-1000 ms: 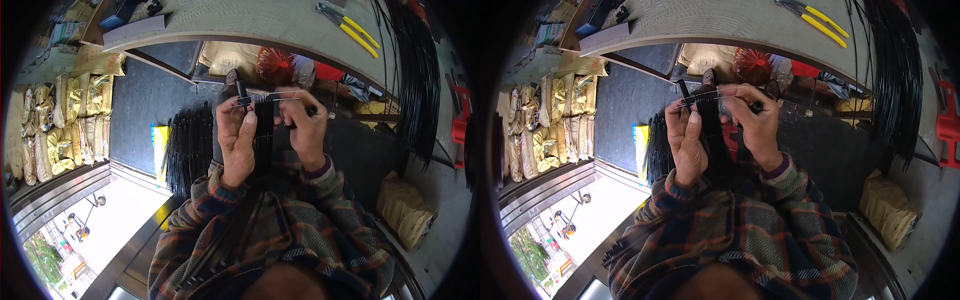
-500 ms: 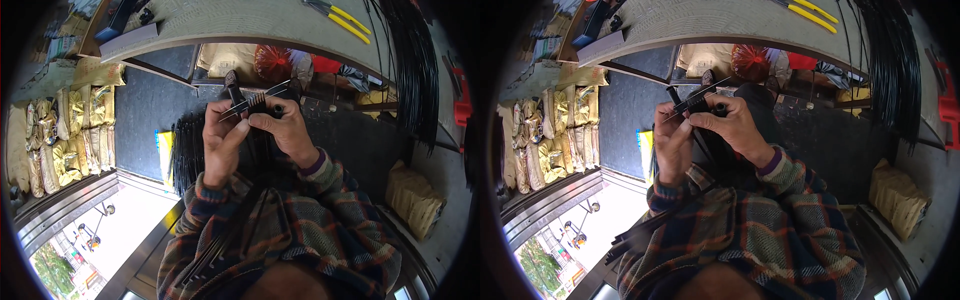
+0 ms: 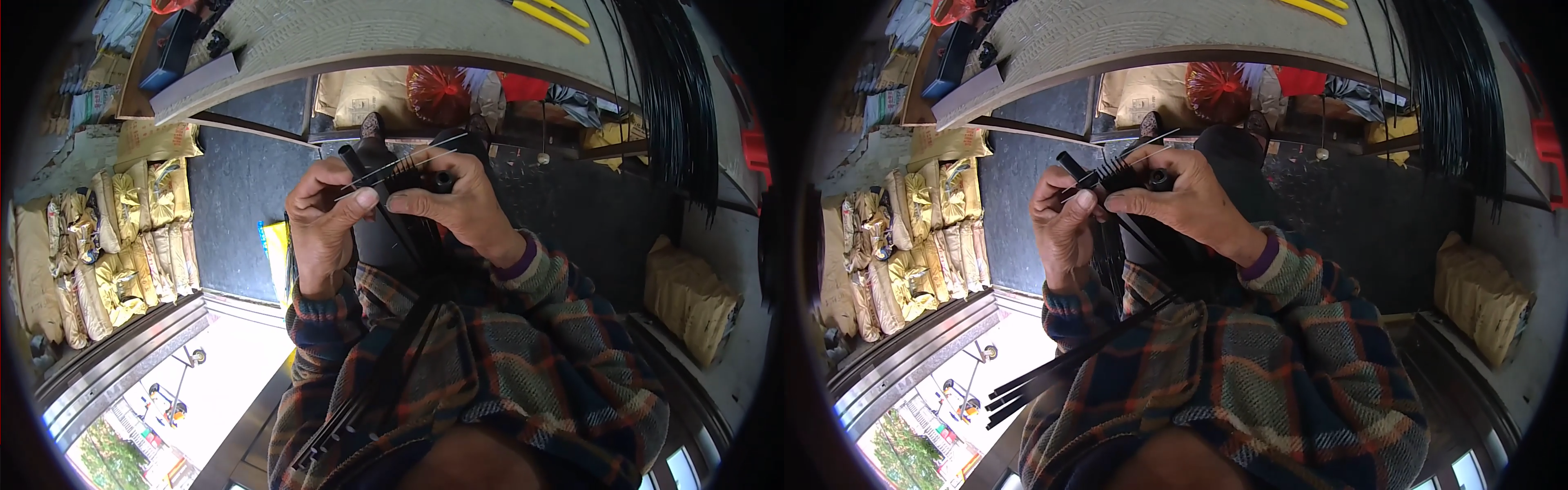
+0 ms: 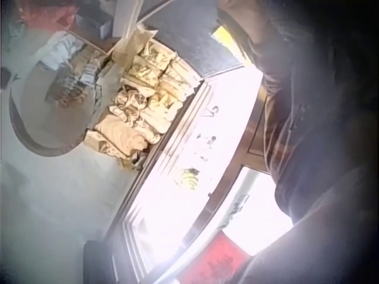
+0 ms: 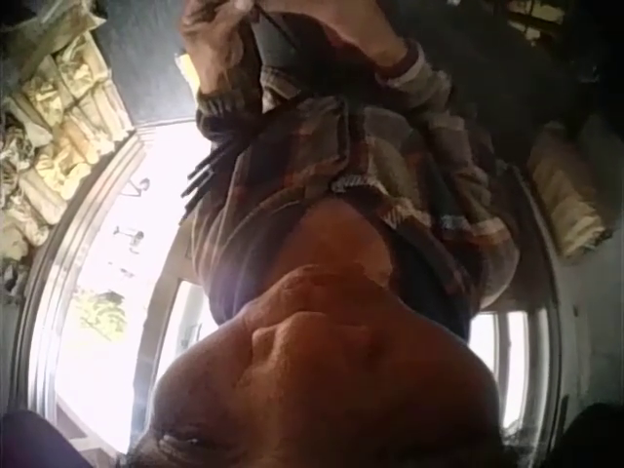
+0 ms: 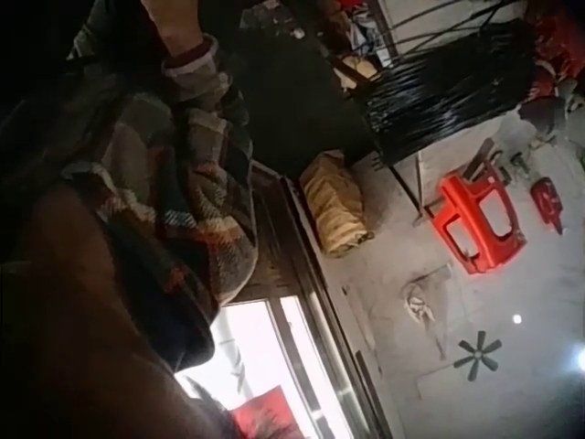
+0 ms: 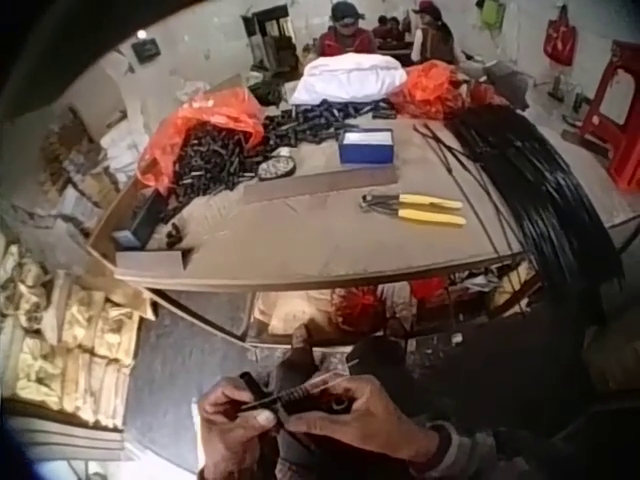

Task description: Crimping connectors onto the ends of black wires at a production workstation.

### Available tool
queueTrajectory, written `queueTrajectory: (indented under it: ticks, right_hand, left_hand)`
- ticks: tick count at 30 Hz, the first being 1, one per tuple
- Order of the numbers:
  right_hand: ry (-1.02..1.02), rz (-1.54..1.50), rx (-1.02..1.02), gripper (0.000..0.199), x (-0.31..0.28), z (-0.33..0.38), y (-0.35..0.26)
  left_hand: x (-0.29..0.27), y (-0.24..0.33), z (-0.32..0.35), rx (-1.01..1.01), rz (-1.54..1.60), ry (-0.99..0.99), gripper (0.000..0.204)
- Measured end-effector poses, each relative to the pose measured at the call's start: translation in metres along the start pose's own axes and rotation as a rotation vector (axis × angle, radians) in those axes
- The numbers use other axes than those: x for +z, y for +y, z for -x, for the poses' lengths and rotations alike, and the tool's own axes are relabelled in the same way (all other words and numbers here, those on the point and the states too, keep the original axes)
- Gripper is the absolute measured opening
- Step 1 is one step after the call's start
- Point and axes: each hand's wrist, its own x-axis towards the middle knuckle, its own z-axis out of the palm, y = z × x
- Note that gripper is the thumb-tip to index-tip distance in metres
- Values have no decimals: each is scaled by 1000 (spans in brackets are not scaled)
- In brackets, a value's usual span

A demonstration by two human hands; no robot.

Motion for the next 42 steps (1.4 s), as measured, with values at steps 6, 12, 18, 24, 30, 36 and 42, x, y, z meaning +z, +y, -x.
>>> queueTrajectory:
  ticks: [6, 12, 18, 24, 30, 36, 42]
  right_hand:
    - [-112, 148, 89, 19, -10, 3, -15]
    - [-29, 153, -75, 19, -2, 1, -11]
    - [-97, 168, -20, 19, -9, 6, -12]
    - [-103, 238, -74, 12, -6, 8, -13]
    - [-42, 245, -138, 18, -3, 9, -11]
    - [-17, 368, -244, 28, 2, 8, -9]
    - [25, 187, -110, 26, 2, 6, -4]
  left_hand:
    - [3, -2, 1, 7, -44, 24, 22]
    - [4, -1, 1, 75, -44, -9, 21]
    - [3, -1, 3, 58, -27, -24, 21]
    - [7, -2, 7, 19, -58, 26, 22]
    - [8, -5, 8, 49, -43, 3, 23]
    - [7, -10, 14, 70, -14, 28, 21]
    - [8, -19, 15, 88, 84, -21, 27]
